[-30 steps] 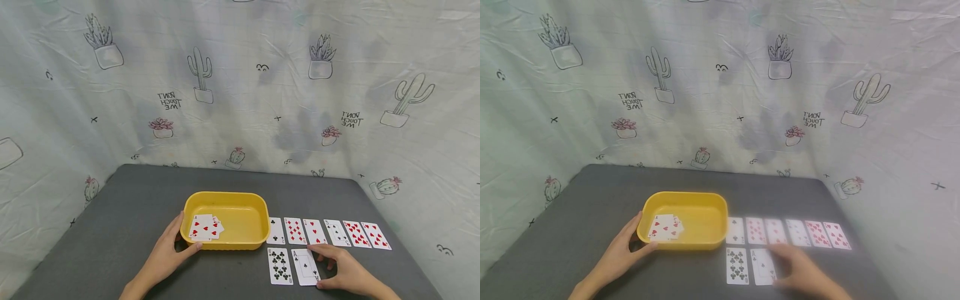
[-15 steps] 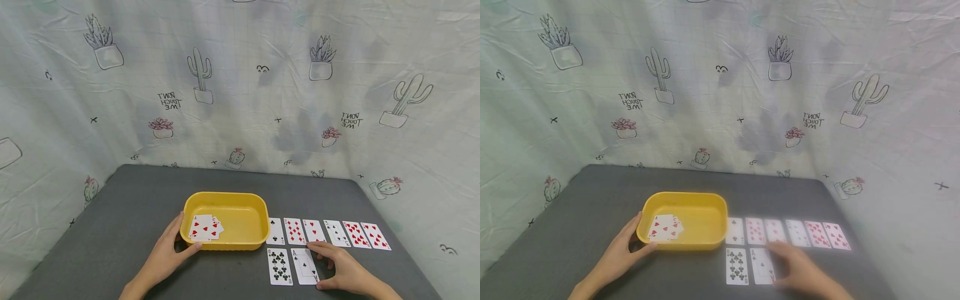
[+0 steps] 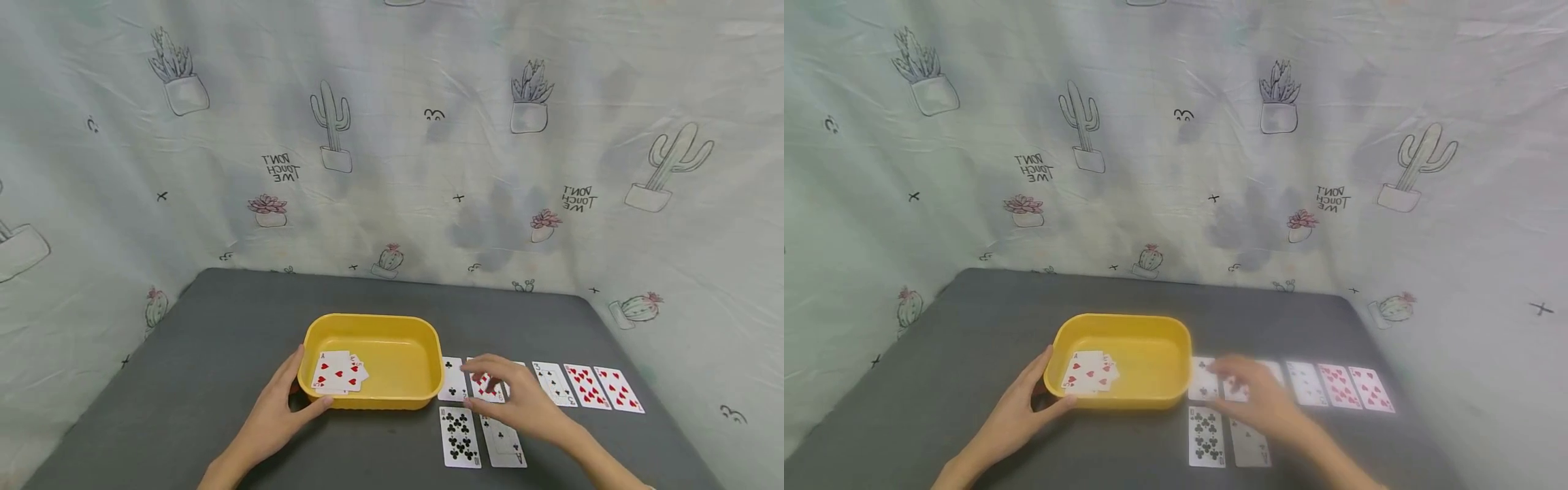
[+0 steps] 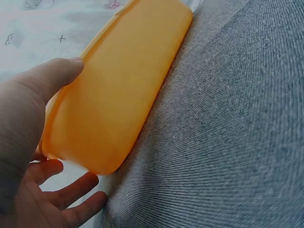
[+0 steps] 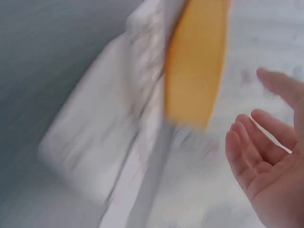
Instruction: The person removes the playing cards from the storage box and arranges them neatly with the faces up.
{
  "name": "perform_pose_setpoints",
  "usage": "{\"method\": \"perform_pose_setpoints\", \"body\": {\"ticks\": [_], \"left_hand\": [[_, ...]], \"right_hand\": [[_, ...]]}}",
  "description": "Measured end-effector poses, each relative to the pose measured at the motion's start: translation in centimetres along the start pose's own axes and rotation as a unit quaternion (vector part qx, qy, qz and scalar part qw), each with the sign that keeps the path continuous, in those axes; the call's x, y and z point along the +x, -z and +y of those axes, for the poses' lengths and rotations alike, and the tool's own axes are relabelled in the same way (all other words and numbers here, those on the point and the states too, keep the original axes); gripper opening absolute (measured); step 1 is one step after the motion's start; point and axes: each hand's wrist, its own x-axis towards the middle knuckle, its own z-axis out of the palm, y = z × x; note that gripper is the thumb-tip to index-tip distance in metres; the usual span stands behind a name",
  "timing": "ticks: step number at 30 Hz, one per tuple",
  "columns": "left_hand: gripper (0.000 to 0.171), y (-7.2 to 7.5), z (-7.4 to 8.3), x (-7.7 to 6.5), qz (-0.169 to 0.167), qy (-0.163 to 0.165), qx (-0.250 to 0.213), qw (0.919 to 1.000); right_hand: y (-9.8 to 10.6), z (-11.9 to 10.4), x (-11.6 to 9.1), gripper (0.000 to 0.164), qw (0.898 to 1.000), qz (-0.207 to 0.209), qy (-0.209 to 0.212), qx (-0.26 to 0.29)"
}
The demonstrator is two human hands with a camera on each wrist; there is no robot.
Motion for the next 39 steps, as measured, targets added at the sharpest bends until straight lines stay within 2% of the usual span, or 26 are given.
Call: {"method": "perform_pose_setpoints", "body": {"ticks": [2, 5, 8, 12, 14, 18, 22, 28, 32, 35, 37, 39], "left_hand": [[0.108, -0.1, 0.0, 0.1, -0.002, 0.0, -0.004, 1.0], [0.11, -0.1, 0.0, 0.1, 0.001, 0.001, -0.002, 1.0], [0.112, 0.0, 0.0, 0.0, 0.001, -0.002, -0.001, 1.0], [0.11, 0.1, 0.0, 0.1, 0.003, -0.009, -0.002, 1.0], [0.11, 0.1, 0.0, 0.1, 0.003, -0.01, -0.002, 0.9999], [0.109, 0.1, 0.2, 0.1, -0.003, -0.008, -0.001, 1.0], [0.11, 0.0, 0.2, 0.1, -0.005, -0.008, -0.008, 0.9999], [0.11, 0.0, 0.2, 0.1, -0.003, -0.005, -0.006, 1.0], [0.11, 0.0, 0.3, 0.0, -0.002, 0.0, -0.004, 1.0], [0.109, -0.1, 0.3, 0.0, -0.001, 0.001, -0.007, 1.0], [0.109, -0.1, 0.3, -0.1, -0.001, 0.0, -0.009, 1.0], [0.108, -0.1, 0.3, -0.1, 0.0, 0.0, -0.01, 0.9999]], "right_hand": [[-1.6, -0.6, 2.1, 0.038, 1.0, -0.004, 0.003, 0.022], [-4.3, -1.2, 5.2, 0.034, 0.998, -0.032, -0.018, 0.043], [-6.6, -1.4, 8.0, 0.035, 0.995, -0.082, -0.03, 0.04], [-9.3, -0.6, 10.8, 0.04, 0.989, -0.147, -0.009, 0.03], [-10.6, 0.0, 11.8, 0.041, 0.984, -0.174, 0.011, 0.032], [-12.2, 1.1, 12.5, 0.041, 0.972, -0.231, 0.022, 0.048], [-12.8, 1.5, 12.5, 0.043, 0.964, -0.263, 0.006, 0.038], [-12.9, 1.2, 12.4, 0.048, 0.967, -0.253, -0.037, 0.011], [-12.7, 0.8, 12.5, 0.044, 0.972, -0.205, -0.092, 0.063], [-12.4, 0.8, 12.6, 0.042, 0.973, -0.164, -0.128, 0.103], [-12.3, 0.9, 12.7, 0.046, 0.972, -0.156, -0.137, 0.105], [-12.4, 1.3, 12.9, 0.053, 0.973, -0.168, -0.134, 0.088]]}}
